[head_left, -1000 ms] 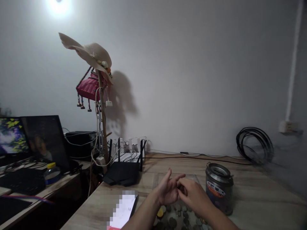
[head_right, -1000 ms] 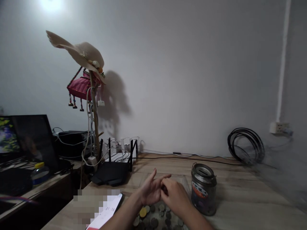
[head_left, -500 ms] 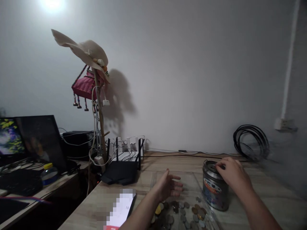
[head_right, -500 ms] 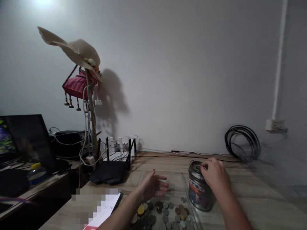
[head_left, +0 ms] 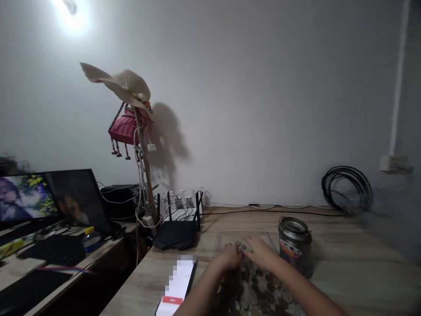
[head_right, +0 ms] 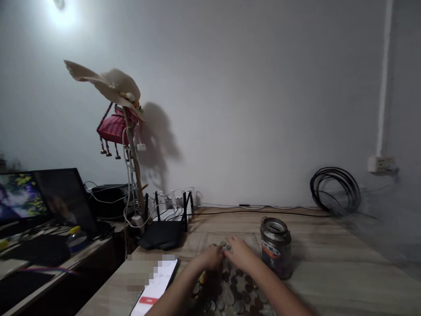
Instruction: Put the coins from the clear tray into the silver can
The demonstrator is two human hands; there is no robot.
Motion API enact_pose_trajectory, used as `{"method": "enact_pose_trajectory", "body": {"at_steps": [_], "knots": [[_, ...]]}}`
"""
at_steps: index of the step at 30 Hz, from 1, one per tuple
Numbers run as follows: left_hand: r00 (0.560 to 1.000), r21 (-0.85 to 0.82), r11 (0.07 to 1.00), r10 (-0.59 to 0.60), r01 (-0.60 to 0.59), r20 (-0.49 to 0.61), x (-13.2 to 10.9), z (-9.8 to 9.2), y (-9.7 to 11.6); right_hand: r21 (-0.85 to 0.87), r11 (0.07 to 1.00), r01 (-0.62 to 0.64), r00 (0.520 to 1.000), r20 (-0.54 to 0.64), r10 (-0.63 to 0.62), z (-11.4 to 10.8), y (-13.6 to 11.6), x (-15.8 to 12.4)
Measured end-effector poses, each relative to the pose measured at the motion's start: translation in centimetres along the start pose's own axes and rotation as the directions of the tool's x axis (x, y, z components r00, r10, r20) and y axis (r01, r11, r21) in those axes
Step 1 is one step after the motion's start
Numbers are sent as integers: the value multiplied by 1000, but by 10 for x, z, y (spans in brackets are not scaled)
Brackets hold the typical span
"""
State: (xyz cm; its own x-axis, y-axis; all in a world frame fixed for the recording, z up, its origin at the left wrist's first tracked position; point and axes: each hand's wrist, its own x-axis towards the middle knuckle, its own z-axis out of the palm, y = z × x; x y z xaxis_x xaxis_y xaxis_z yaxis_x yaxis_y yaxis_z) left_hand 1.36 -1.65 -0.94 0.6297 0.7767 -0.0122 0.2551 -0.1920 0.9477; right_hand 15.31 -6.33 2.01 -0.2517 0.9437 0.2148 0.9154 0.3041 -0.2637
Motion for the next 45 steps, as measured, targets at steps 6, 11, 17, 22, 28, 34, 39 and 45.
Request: {"method": "enact_pose_trajectory", "body": {"at_steps": [6, 11, 17, 22, 28, 34, 39, 45], "knots": [[997, 361, 930, -60, 77, -58, -48, 6, 4, -131, 991, -11, 968, 247, 44, 25, -8, -34], [1000, 587, 809, -6, 0, 9, -79, 12, 7, -90, 995, 48, 982, 185, -31, 17, -32, -68], [994, 643, 759, -95, 105, -50, -79, 17, 18, -38, 999, 7, 956, 293, 4, 9, -39, -73], [989, 661, 741, -147, 116, -8, -74, 15, 26, -32, 999, -9, 935, 354, 20, -3, -30, -78], [955, 673, 733, -260, 98, 144, -77, 15, 33, -8, 1000, -10, 894, 448, 13, -13, -25, -90], [956, 702, 712, -194, -19, 222, -95, 25, 39, 11, 998, 56, 867, 495, -54, -17, -30, -95], [967, 748, 657, -122, -91, 225, -106, 31, 45, -27, 997, 78, 849, 526, -52, -20, -30, -96], [926, 729, 676, -202, -104, 319, -112, 40, 52, -33, 997, 67, 830, 556, -37, -22, -26, -102]]}}
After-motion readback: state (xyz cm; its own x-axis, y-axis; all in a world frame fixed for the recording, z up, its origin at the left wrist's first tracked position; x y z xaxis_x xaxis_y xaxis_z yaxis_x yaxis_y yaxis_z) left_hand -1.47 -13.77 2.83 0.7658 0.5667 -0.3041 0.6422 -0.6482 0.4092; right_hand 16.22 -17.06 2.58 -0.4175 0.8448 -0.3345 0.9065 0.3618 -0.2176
